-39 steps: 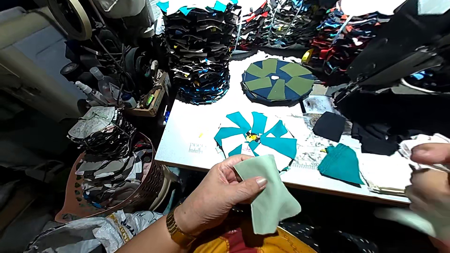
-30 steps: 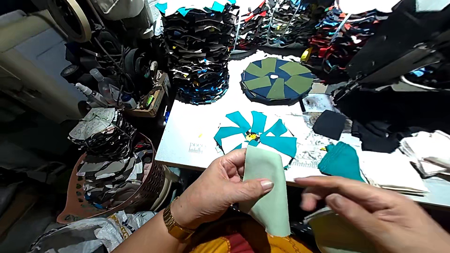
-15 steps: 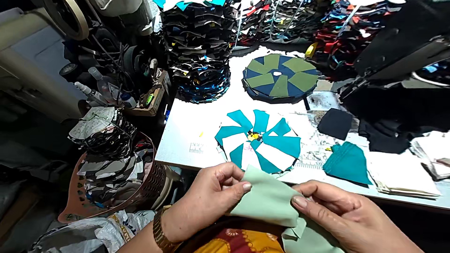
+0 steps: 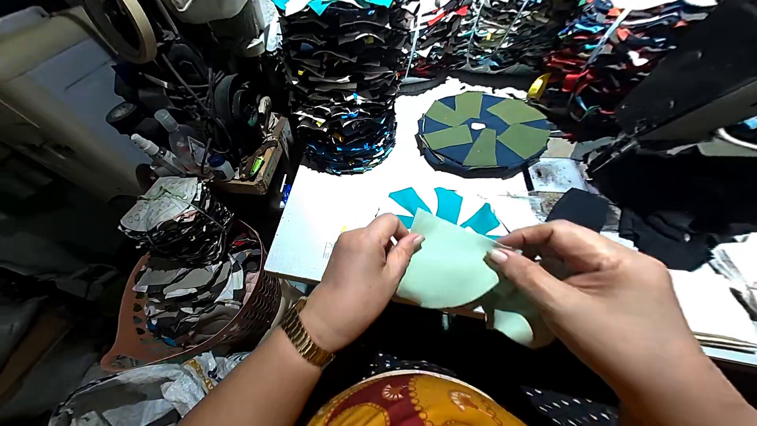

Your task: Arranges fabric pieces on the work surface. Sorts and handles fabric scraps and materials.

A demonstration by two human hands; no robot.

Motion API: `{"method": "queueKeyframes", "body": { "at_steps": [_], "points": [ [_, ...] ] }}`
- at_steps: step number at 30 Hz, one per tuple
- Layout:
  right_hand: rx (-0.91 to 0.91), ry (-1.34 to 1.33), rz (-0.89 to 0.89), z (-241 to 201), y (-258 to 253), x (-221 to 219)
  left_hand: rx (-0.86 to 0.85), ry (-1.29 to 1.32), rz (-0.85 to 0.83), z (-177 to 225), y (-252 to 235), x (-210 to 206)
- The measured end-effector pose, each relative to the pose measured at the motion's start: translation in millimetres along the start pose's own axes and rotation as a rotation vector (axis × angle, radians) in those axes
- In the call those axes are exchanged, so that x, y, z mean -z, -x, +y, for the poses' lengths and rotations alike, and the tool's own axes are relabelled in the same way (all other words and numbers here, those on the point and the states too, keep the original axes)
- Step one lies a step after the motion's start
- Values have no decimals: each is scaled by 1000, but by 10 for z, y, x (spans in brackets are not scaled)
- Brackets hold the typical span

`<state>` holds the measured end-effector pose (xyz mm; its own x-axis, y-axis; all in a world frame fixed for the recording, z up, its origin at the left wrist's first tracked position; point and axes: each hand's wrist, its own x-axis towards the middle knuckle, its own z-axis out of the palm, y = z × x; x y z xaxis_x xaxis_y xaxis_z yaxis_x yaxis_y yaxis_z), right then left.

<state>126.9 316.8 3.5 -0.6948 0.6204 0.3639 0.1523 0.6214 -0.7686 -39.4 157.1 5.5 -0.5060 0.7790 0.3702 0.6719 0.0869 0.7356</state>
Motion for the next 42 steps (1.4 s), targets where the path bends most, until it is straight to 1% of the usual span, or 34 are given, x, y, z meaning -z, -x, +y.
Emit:
{"method": "queueKeyframes", "body": {
  "at_steps": [6, 15, 20, 23, 26, 28, 29, 30, 31, 33, 35, 36, 38, 40, 41, 42],
  "points": [
    [-24, 140, -25, 144, -92, -172, 42, -196, -45, -128, -149, -88],
    [57, 237, -7, 197, -133, -215, -14, -397, -41, -137, -241, -175],
    [61, 289, -23, 175, -136, -235, 31, -405, -48, -136, -237, -190],
    [66, 296, -12, 182, -142, -237, 36, -476, -35, -100, -241, -198],
    [14, 201, -18, 210, -142, -128, -46, -559, 76, -95, -235, -199],
    [-1, 127, -27, 225, -143, 56, -139, -544, 152, -70, -232, -161],
    [5, 107, -27, 233, -134, 156, -185, -504, 159, -43, -223, -143],
    [14, 97, -16, 259, -122, 247, -225, -456, 130, -22, -203, -141],
    [18, 92, 2, 286, -112, 328, -252, -420, 66, -3, -177, -162],
    [13, 86, 28, 292, -100, 451, -273, -395, -118, 4, -119, -255],
    [6, 57, 30, 262, -85, 527, -241, -456, -290, -40, -60, -355],
    [14, 19, 24, 253, -82, 548, -229, -490, -333, -64, -40, -386],
    [31, -64, 9, 194, -84, 565, -224, -530, -343, -72, -32, -386],
    [63, -167, -15, 119, -80, 555, -247, -473, -285, -19, -26, -346],
    [82, -217, -32, 77, -78, 544, -260, -366, -247, 34, -20, -320],
    [106, -270, -48, 37, -75, 532, -250, -196, -224, 108, -5, -298]
  ]
}}
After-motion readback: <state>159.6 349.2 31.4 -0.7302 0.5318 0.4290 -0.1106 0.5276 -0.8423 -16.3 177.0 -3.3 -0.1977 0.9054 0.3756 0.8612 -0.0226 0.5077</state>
